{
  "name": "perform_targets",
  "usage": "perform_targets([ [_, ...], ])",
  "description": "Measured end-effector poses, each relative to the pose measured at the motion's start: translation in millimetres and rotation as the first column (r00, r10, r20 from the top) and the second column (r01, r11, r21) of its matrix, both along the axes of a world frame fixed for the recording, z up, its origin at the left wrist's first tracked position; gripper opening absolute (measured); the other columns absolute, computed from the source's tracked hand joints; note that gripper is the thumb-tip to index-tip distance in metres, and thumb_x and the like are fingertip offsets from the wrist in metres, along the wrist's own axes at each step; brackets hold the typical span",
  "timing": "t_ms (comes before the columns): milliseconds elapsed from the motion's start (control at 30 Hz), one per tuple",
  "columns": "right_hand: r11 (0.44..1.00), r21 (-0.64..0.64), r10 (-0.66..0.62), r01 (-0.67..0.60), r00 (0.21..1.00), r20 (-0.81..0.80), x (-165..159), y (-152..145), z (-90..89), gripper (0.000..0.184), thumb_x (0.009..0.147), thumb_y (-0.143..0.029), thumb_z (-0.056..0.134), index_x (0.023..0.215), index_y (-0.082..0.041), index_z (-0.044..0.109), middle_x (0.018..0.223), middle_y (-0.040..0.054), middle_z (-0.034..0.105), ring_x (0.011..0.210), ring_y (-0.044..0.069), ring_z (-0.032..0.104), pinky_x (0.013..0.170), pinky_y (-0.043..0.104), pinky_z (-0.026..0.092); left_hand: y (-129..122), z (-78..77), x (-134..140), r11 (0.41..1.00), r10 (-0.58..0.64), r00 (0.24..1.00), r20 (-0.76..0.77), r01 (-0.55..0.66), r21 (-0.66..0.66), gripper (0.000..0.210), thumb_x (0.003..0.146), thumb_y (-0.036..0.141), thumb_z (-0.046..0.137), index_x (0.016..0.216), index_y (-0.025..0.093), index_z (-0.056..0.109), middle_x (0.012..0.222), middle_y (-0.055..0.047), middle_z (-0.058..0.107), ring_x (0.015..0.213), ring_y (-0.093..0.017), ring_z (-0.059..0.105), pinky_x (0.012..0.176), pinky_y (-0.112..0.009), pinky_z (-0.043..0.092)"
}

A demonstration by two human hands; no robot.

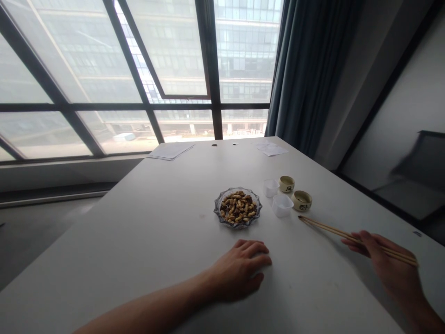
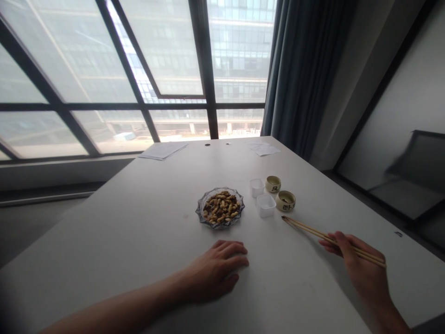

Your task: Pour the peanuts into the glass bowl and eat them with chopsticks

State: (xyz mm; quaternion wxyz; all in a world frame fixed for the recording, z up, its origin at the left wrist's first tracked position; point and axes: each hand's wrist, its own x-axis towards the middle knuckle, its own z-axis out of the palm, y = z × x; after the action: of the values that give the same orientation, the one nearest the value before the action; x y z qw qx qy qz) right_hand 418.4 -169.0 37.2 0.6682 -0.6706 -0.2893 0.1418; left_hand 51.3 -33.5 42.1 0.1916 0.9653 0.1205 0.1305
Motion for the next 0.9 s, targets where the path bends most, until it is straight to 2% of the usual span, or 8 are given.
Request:
perform_targets([
  [167,1.000,0.005,-0.011,0.011,1.000,-0.015,0.5,0.1,-4.6,0.039,0.076,-0.055,0.090,0.088,-0.018,0.080,0.079,0.0095,0.082,0.066,0.028,0.081,0.069,0.033,0.071,0.5,-0.3,0.0,1.000,0.003,1.000,0.002,-0.003,0.001,0.037,0.096,0.024,0.064,0.133,0.028,0.060,0.144,-0.007,0.062,0.139,-0.027,0.056,0.120,-0.042,0.039],
  [367,0.998,0.050,-0.046,0.049,0.997,-0.066,1.3,1.4,-7.5,0.044,0.072,-0.055,0.093,0.087,-0.016,0.079,0.077,0.0094,0.081,0.064,0.028,0.080,0.065,0.031,0.071,0.4,0.2,-0.1,1.000,-0.003,1.000,-0.003,0.003,0.000,0.037,0.097,0.024,0.064,0.133,0.027,0.059,0.144,-0.007,0.061,0.140,-0.026,0.055,0.120,-0.042,0.039],
  [600,0.997,0.074,-0.030,0.036,0.996,-0.080,7.7,-0.4,-14.9,0.052,0.069,-0.061,0.094,0.088,-0.015,0.079,0.077,0.0079,0.081,0.061,0.023,0.080,0.065,0.023,0.069,0.0,-1.1,0.3,1.000,0.007,1.000,-0.008,-0.007,-0.007,0.039,0.096,0.022,0.064,0.133,0.028,0.058,0.144,-0.007,0.061,0.139,-0.026,0.055,0.121,-0.042,0.037],
  [733,0.999,0.047,-0.008,0.011,0.998,-0.060,9.5,-3.9,-17.4,0.052,0.071,-0.062,0.093,0.091,-0.015,0.079,0.077,0.0087,0.082,0.064,0.023,0.081,0.067,0.022,0.069,-0.4,-1.0,0.6,1.000,0.006,1.000,-0.009,-0.006,-0.002,0.039,0.095,0.022,0.065,0.133,0.028,0.058,0.145,-0.007,0.061,0.140,-0.026,0.055,0.121,-0.042,0.037],
  [900,0.996,0.081,-0.025,0.033,0.996,-0.088,9.2,-4.1,-19.0,0.052,0.075,-0.064,0.090,0.088,-0.015,0.079,0.075,0.0092,0.081,0.063,0.022,0.080,0.069,0.023,0.069,-0.2,-1.0,0.9,1.000,0.007,1.000,-0.008,-0.007,0.000,0.039,0.095,0.021,0.065,0.133,0.028,0.058,0.143,-0.006,0.061,0.139,-0.025,0.056,0.121,-0.042,0.037],
])
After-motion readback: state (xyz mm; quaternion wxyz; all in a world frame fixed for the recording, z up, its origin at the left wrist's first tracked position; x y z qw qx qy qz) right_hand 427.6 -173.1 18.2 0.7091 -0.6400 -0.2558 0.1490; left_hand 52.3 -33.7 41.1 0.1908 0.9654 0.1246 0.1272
